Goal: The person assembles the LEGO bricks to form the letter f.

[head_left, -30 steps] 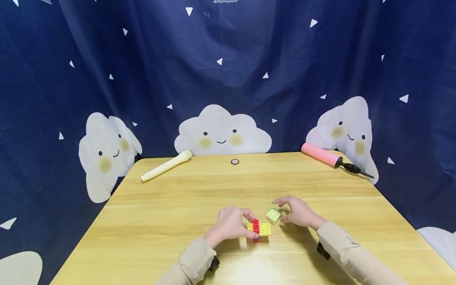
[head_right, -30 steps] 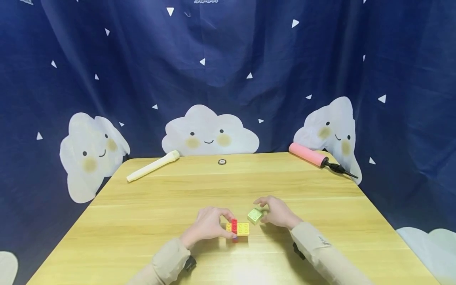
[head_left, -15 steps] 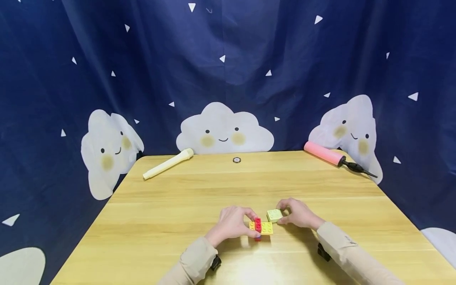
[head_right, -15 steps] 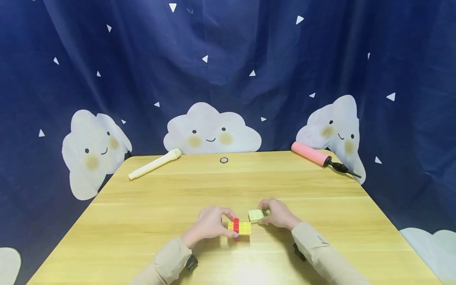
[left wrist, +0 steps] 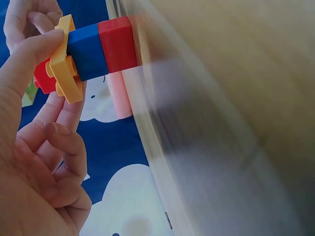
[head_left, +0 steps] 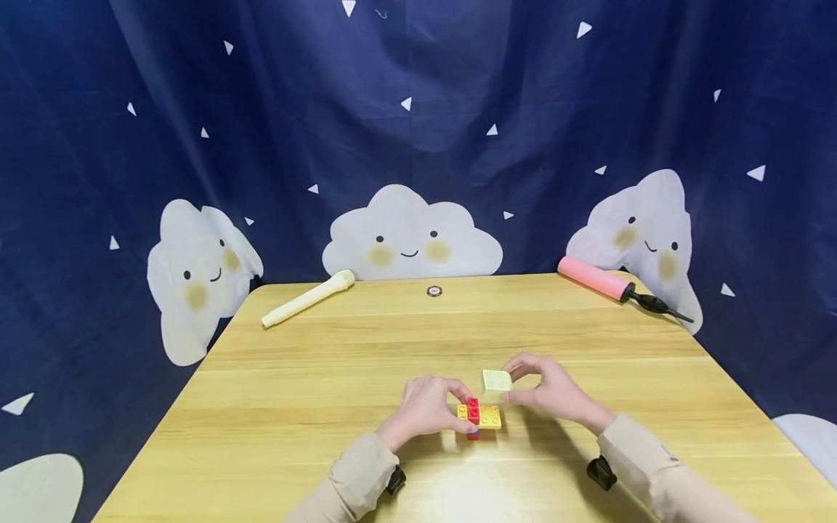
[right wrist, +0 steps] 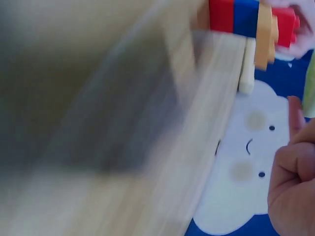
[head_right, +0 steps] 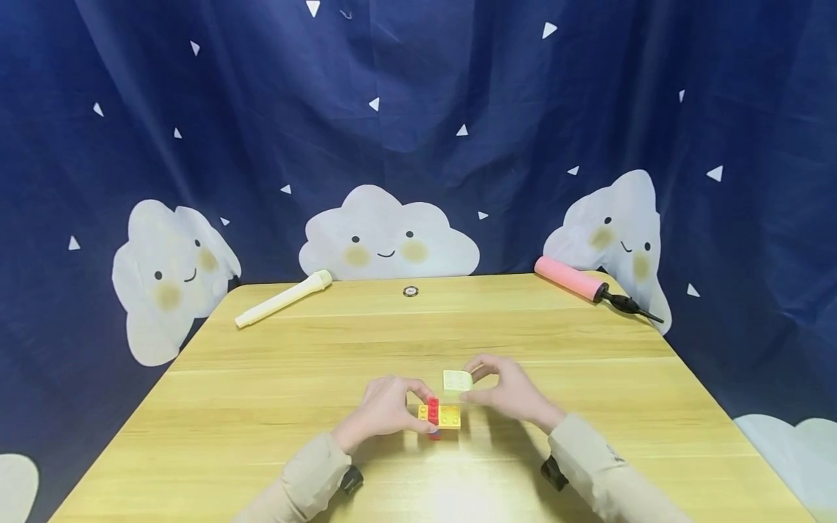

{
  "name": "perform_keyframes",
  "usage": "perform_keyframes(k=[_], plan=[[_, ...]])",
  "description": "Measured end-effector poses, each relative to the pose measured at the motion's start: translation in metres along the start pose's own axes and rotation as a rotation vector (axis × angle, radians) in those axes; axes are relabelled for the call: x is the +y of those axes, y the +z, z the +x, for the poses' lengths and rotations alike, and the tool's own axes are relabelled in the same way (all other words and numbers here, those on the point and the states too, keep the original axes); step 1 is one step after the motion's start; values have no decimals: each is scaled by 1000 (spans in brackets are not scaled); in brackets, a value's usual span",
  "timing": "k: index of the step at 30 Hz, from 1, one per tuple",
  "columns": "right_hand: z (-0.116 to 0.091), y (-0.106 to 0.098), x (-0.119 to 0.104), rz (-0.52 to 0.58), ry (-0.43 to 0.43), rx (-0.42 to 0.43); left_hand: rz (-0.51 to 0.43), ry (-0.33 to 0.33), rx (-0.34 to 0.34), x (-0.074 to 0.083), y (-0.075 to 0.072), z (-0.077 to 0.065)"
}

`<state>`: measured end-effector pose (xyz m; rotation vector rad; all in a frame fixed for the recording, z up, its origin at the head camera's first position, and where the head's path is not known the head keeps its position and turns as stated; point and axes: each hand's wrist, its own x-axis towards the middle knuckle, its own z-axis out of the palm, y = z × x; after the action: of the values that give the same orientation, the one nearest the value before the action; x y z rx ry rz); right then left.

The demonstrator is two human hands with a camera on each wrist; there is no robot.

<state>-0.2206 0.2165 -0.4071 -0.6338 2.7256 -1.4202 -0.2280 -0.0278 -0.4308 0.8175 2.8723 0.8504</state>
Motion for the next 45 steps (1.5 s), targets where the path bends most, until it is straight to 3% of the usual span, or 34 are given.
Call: perform_keyframes(k=[6, 21, 27, 34, 45], plan=[[-9, 18, -4, 106, -29, 2, -1, -3, 2, 1, 0, 0], [-13, 30, -4, 98, 9, -14, -16, 2, 5, 0, -2, 1], [-14, 30, -3, 97, 6, -17, 0, 26, -3, 0, -7, 2], [-15, 31, -2, 95, -3, -12, 40, 106, 79, 5, -20, 0], [-13, 33, 0, 112, -1, -18, 68, 133, 74, 5, -22, 2]])
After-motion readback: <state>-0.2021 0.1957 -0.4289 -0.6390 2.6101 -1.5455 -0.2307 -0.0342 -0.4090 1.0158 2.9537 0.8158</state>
